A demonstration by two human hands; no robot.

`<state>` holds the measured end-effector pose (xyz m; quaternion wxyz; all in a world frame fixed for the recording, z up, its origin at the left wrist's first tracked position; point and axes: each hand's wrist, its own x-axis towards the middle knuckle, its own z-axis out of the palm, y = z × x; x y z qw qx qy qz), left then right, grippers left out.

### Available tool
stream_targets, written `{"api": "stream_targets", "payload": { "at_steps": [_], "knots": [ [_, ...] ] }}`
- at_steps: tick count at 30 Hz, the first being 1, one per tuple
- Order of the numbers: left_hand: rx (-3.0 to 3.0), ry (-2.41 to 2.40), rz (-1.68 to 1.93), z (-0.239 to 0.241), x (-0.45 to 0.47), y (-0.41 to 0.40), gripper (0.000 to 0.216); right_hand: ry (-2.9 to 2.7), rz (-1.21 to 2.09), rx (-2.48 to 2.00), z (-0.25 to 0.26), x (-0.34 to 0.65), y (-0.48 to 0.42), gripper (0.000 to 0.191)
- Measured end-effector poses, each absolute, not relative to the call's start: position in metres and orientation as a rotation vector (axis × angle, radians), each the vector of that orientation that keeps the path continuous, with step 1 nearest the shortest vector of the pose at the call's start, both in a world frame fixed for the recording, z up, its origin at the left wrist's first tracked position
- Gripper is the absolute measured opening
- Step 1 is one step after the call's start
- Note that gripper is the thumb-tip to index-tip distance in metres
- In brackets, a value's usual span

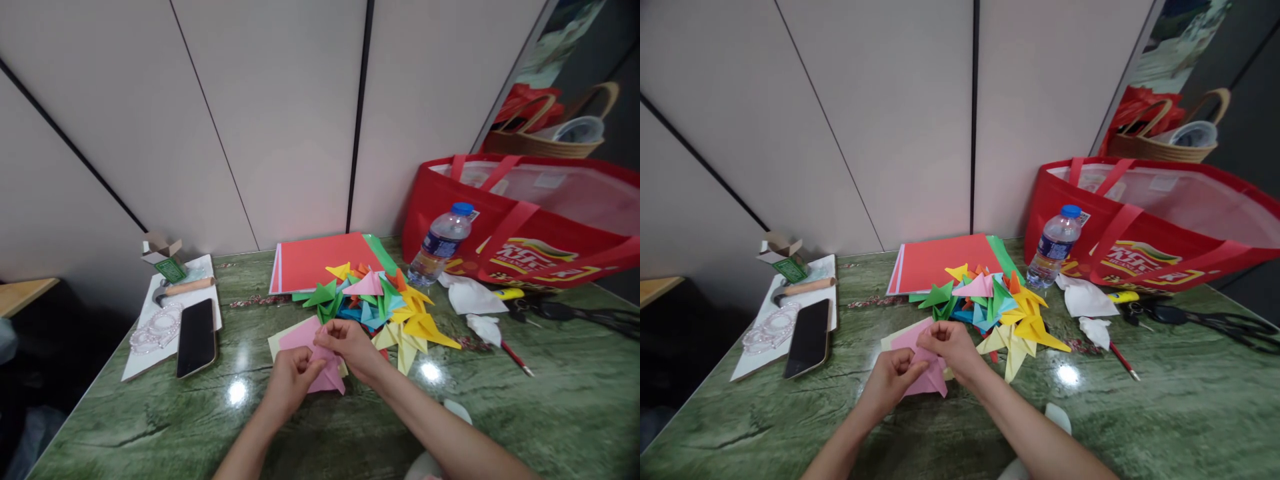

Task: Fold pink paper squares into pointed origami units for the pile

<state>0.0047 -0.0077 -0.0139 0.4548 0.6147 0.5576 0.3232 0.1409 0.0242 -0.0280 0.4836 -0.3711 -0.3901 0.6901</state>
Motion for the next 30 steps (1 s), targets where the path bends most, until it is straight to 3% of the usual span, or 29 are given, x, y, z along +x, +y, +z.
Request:
{"api": "stream_targets", "payload": {
  "at_steps": [14,25,30],
  "knots": [
    [1.586,1.388,0.695,-0.021,0.004,-0.007,0.03,-0.89,1.631,-0.917,-0.016,0.137,0.019,0.034],
    [1.486,1.329,0.713,-0.018,0.007,-0.008,0.038,-1.002,1.51,-1.048,-0.026,0.131,0.022,0.039],
    [1.431,1.317,0.754,-0.021,0.004,-0.006,0.038,-1.168,1.601,-0.977,-0.02,0.138,0.022,0.031]
  ]
}}
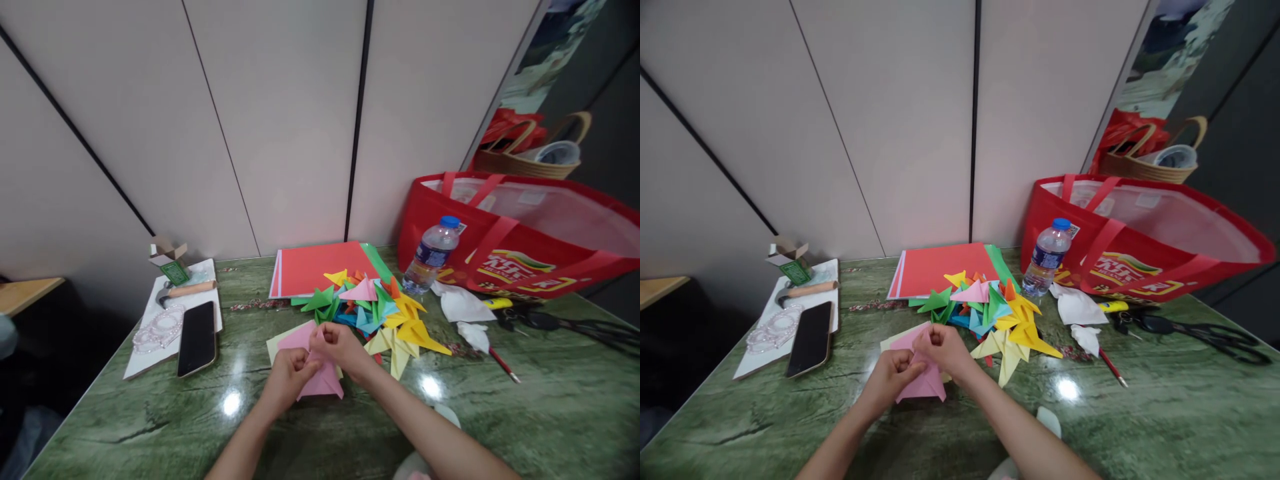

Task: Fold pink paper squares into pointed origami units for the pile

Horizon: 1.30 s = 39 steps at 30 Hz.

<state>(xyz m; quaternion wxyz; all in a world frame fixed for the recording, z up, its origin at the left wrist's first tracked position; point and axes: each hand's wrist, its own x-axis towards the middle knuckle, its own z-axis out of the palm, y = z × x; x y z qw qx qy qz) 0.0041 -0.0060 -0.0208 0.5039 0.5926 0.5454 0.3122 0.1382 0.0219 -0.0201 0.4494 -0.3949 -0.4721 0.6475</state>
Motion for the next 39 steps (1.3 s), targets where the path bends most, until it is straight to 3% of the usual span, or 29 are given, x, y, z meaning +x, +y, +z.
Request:
{"api": "stream_targets", "payload": {
  "at_steps": [9,20,24,30,39],
  "knots": [
    [1.464,1.3,0.754,-0.015,0.008,-0.01,0.033,-1.271,1.626,-0.925,-0.017,0.142,0.019,0.027],
    [1.508,1.245,0.652,-0.009,0.002,-0.009,0.045,-1.042,1.848,-1.118,-0.034,0.143,0.029,0.047],
    [1.245,1.233,0.76,-0.009,-0.004,-0.007,0.042,-1.05,1.778,-0.935,-0.026,0.147,0.03,0.036],
    [0.982,1.1,0.828,-0.002,-0.01,-0.005,0.036,-1.495,1.643,-0.724,-0.025,0.159,0.032,0.014],
    [0.974,1.102,0.812,-0.003,-0.009,-0.005,0.032,-1.642,1.597,-0.768,-0.025,0.165,0.033,0.016]
  ]
}}
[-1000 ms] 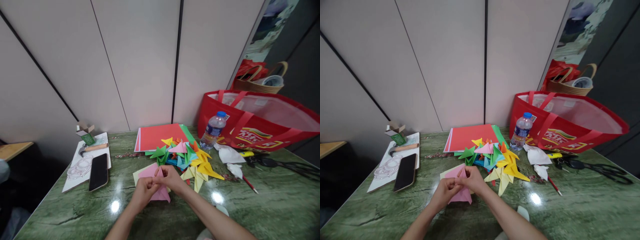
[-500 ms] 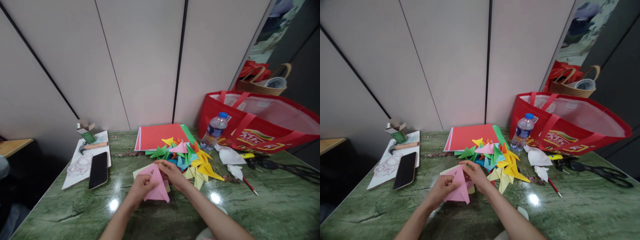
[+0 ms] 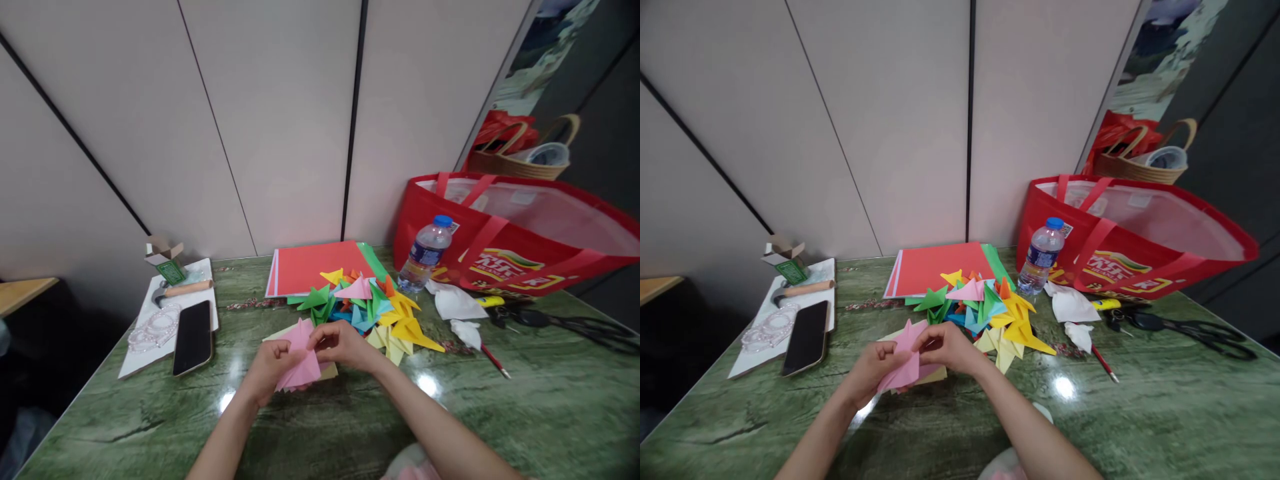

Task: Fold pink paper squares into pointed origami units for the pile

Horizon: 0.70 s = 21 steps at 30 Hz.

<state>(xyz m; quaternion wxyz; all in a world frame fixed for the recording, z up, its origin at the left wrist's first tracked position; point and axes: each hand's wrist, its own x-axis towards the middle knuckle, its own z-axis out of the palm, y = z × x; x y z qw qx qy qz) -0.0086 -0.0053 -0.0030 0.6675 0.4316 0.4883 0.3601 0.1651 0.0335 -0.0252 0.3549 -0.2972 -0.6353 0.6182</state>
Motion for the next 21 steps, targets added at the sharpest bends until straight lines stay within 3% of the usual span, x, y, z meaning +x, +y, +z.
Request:
{"api": "stream_targets", "payload": {
  "at_steps": [14,21],
  "knots": [
    [1.05,1.138,0.785,-0.0028,-0.004,-0.0082,0.019,-1.573,1.49,-0.861,-0.0206,0.1624,0.0311,0.027],
    [1.018,1.08,0.797,-0.0059,-0.0059,-0.0059,0.035,-1.49,1.59,-0.895,-0.0253,0.1619,0.0343,0.031]
  ]
}}
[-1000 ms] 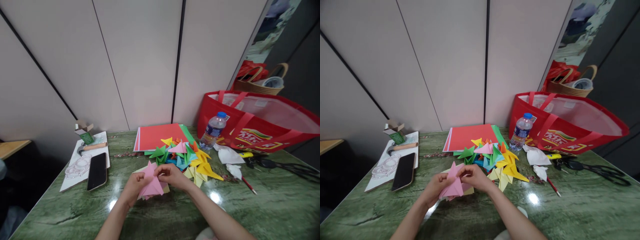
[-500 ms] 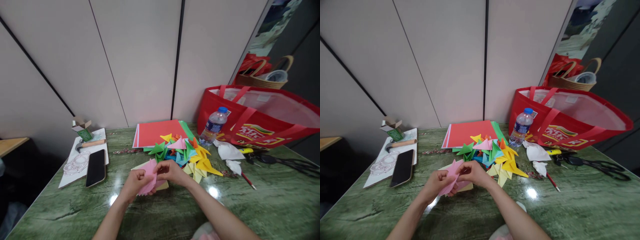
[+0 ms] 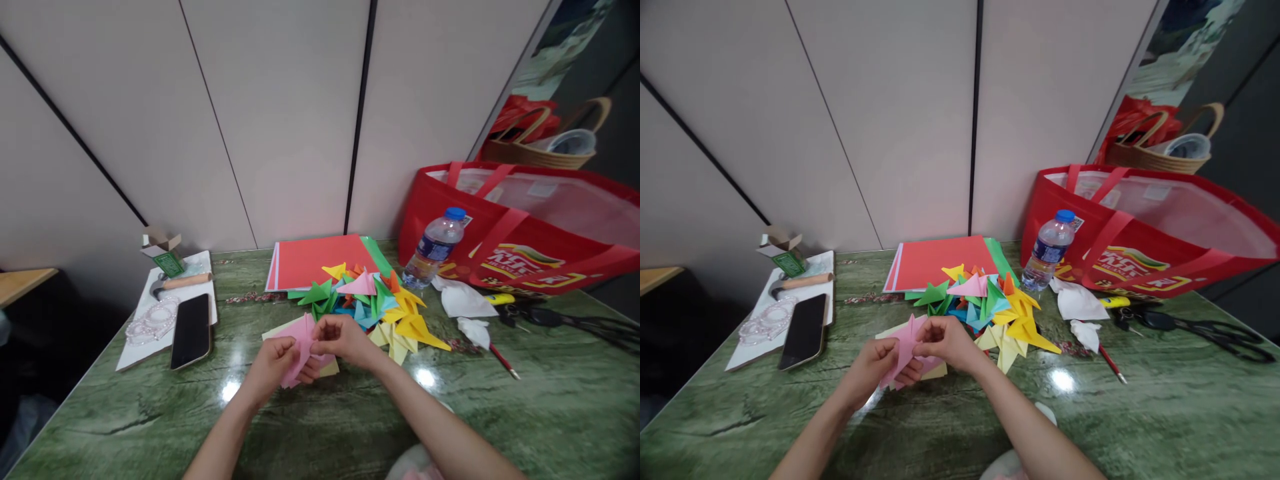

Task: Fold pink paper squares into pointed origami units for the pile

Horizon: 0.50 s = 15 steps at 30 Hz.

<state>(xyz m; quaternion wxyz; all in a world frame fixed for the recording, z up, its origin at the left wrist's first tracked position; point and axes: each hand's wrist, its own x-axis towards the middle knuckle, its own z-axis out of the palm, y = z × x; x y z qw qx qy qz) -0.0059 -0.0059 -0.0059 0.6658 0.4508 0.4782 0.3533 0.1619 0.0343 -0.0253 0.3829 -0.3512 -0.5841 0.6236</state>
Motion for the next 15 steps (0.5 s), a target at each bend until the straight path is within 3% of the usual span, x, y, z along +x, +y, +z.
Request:
{"api": "stream_targets", "payload": {
  "at_steps": [9,15],
  "knots": [
    [0.986,1.041,0.935,-0.001,-0.007,-0.005,0.045,-1.324,1.594,-0.968,-0.031,0.159,0.037,0.038],
    [0.933,1.092,0.995,-0.006,-0.003,-0.004,0.032,-1.254,1.625,-0.916,-0.036,0.155,0.036,0.035]
  ]
}}
